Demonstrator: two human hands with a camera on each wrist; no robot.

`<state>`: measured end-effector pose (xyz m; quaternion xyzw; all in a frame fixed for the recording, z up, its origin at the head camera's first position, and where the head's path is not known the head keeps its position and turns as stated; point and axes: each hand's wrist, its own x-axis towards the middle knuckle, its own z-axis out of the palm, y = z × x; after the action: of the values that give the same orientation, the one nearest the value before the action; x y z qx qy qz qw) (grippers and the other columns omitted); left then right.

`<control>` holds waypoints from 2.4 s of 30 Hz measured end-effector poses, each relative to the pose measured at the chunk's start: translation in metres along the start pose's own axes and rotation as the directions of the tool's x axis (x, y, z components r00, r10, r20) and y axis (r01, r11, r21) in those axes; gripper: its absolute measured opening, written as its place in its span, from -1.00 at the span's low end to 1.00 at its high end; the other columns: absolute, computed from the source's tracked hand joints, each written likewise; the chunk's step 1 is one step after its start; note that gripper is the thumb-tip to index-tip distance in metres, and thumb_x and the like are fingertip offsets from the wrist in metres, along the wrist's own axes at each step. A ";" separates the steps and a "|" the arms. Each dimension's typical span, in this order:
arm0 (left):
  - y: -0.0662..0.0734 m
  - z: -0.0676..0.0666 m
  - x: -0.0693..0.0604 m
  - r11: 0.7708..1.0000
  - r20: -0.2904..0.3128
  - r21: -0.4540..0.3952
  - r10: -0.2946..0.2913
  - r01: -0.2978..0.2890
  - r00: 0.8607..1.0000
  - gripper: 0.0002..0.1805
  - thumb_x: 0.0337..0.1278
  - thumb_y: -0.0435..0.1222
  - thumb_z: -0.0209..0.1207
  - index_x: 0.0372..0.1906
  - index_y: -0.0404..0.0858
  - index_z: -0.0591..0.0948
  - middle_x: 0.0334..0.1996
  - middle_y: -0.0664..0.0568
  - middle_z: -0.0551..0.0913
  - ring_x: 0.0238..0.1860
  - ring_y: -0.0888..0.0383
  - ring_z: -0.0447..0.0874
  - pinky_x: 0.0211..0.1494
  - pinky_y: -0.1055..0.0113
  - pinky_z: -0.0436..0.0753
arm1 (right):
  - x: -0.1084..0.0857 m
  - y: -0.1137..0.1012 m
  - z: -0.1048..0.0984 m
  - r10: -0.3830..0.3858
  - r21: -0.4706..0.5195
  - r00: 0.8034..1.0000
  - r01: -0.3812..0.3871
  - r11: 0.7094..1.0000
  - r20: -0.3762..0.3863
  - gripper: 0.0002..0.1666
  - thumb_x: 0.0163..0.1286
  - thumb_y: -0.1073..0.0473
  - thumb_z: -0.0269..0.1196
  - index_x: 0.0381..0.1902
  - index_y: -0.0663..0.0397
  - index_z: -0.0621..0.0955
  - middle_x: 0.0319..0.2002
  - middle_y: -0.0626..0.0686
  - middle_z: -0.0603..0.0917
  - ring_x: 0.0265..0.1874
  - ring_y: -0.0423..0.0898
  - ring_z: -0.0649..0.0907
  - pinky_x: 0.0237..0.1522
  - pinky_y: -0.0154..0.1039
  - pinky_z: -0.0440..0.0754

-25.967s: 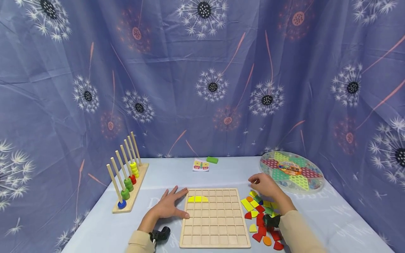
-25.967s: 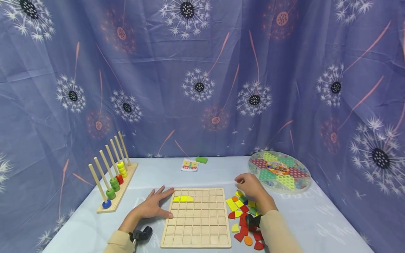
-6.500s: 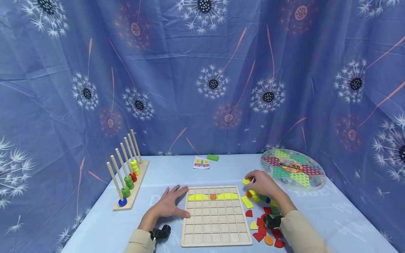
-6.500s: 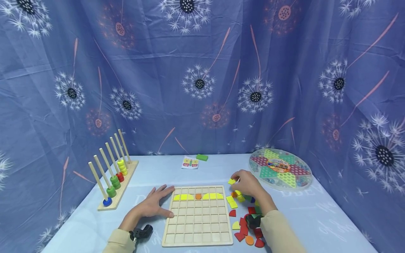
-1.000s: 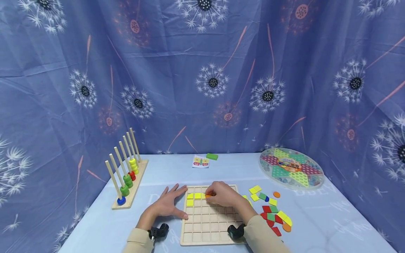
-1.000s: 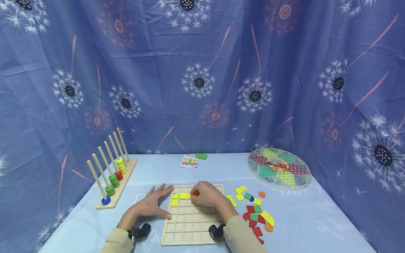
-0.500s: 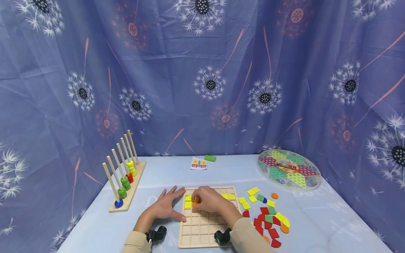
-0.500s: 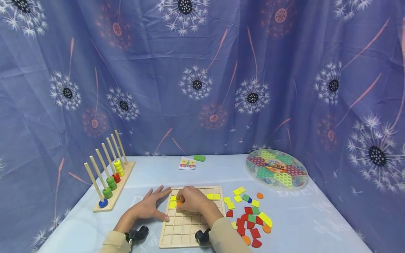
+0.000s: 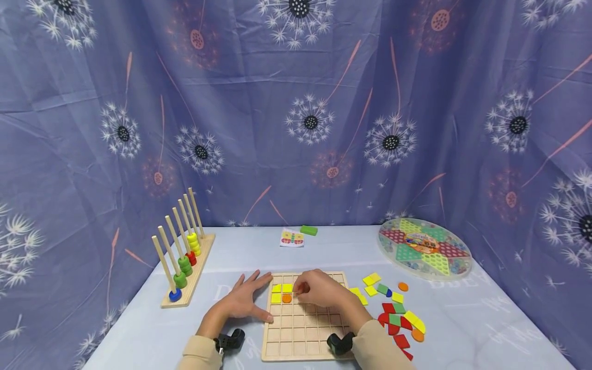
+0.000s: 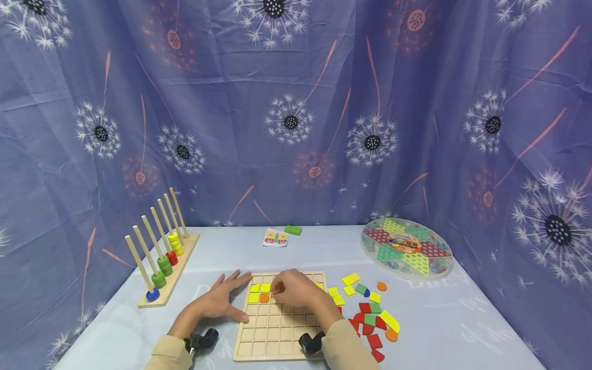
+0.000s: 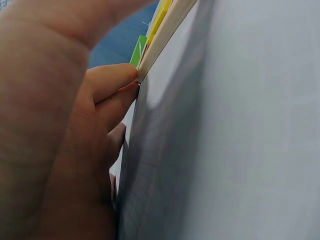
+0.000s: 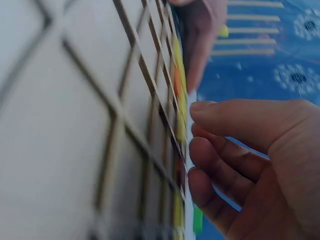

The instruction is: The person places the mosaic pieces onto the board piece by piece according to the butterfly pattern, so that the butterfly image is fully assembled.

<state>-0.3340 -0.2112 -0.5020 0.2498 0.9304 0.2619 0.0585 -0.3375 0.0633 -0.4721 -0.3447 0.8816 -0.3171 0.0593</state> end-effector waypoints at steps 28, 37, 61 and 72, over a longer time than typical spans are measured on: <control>0.001 -0.001 -0.004 0.999 -0.002 -0.030 0.023 -0.023 1.000 0.22 -0.44 0.30 0.43 0.45 -0.15 0.27 0.45 0.04 0.19 0.48 -0.12 -0.13 0.41 -0.21 -0.30 | -0.081 0.086 -0.063 0.175 0.106 0.984 -0.176 0.979 0.018 -0.81 0.10 0.33 0.40 -0.32 0.10 0.62 -0.35 0.05 0.55 -0.38 -0.03 0.48 -0.38 -0.19 0.51; 0.002 0.000 -0.004 0.999 -0.005 -0.030 0.026 -0.026 1.000 0.21 -0.44 0.29 0.44 0.45 -0.15 0.28 0.44 0.04 0.20 0.48 -0.13 -0.13 0.41 -0.22 -0.29 | -0.077 0.091 -0.061 0.276 0.027 0.959 -0.274 0.961 -0.069 -0.68 -0.06 0.39 0.38 -0.29 0.05 0.61 -0.36 -0.02 0.54 -0.36 -0.05 0.47 -0.32 -0.14 0.52; 0.000 -0.001 -0.002 1.000 -0.007 -0.014 0.009 -0.009 1.000 0.24 -0.48 0.32 0.43 0.46 -0.12 0.27 0.45 0.06 0.19 0.48 -0.10 -0.13 0.42 -0.20 -0.29 | -0.058 0.074 -0.045 0.129 0.035 0.981 -0.125 0.992 -0.147 -0.73 0.18 0.18 0.38 -0.13 0.00 0.68 -0.26 -0.12 0.59 -0.34 -0.16 0.55 -0.31 -0.21 0.58; 0.001 0.000 -0.001 1.000 -0.011 -0.017 0.014 -0.014 1.000 0.24 -0.49 0.32 0.43 0.45 -0.13 0.28 0.44 0.07 0.21 0.48 -0.11 -0.13 0.42 -0.20 -0.30 | -0.031 0.030 -0.027 0.058 -0.059 0.995 -0.063 0.996 -0.078 -0.72 0.08 0.16 0.40 -0.17 -0.04 0.72 -0.27 -0.14 0.59 -0.40 -0.24 0.51 -0.34 -0.30 0.57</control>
<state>-0.3325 -0.2110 -0.5016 0.2544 0.9267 0.2714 0.0538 -0.3398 0.1137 -0.4725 -0.3071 0.9026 -0.3008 0.0244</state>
